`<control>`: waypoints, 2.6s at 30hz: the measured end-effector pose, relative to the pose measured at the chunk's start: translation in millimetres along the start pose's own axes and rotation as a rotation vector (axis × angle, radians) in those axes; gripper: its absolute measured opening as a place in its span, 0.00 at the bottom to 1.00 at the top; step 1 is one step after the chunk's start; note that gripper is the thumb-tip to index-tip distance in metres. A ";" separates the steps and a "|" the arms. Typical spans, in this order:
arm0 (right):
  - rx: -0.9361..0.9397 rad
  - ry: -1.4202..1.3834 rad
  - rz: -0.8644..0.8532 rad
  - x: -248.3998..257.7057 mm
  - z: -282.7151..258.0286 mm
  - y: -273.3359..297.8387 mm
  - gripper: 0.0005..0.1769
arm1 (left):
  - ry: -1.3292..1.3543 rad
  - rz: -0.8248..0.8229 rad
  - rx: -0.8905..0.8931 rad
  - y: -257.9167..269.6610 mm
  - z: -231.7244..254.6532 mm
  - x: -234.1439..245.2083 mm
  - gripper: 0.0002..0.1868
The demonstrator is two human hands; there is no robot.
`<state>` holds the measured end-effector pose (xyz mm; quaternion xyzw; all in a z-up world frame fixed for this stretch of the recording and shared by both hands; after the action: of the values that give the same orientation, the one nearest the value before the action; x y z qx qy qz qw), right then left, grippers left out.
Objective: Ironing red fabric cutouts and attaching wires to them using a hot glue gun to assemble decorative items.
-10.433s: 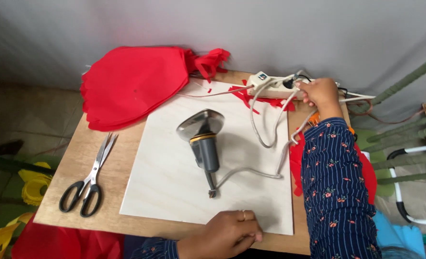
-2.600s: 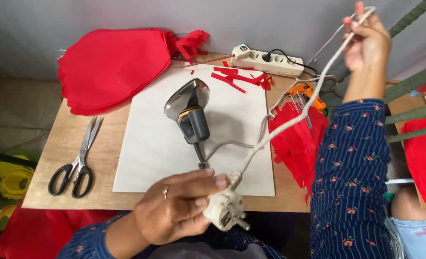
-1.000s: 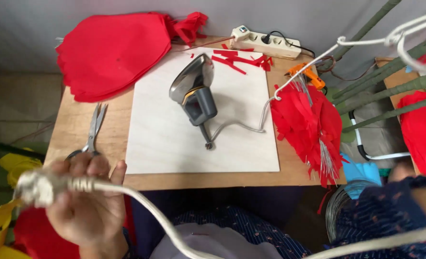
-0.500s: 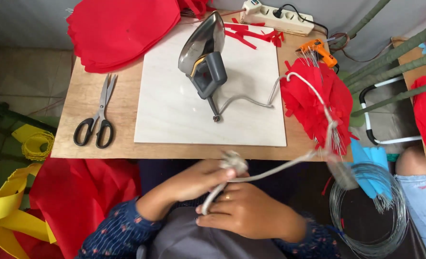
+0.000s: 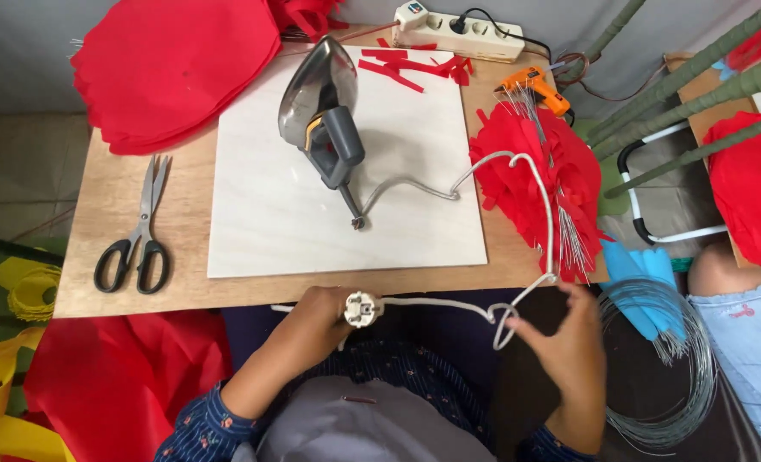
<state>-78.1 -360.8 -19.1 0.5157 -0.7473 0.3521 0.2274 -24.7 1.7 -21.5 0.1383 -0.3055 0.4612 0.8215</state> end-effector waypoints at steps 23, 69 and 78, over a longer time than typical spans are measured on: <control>0.611 -0.263 -0.351 64.9 -79.3 16.3 0.25 | -0.087 0.276 -0.531 -18.2 39.4 -8.6 0.36; 0.600 -0.295 -0.745 -176.1 -161.7 -12.7 0.74 | 1.030 0.855 -0.007 -30.3 -7.2 8.0 0.47; 0.050 -0.689 -0.786 -150.2 -152.9 -35.0 0.12 | 1.455 0.872 -0.043 -36.5 -31.6 -1.2 0.18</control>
<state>5.8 -160.4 -15.4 0.8484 -0.5202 0.0677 0.0710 17.4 -2.6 -44.7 -0.3387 0.2645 0.7048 0.5644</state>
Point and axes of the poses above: each hand's wrist, its own y-axis away from the middle knuckle, its own x-axis out of the back of the hand, z = x × y, the point moved 3 cm from there along -y, towards the middle knuckle, and after that the axes turned 11 degrees about -y, right-handed, at the moved point
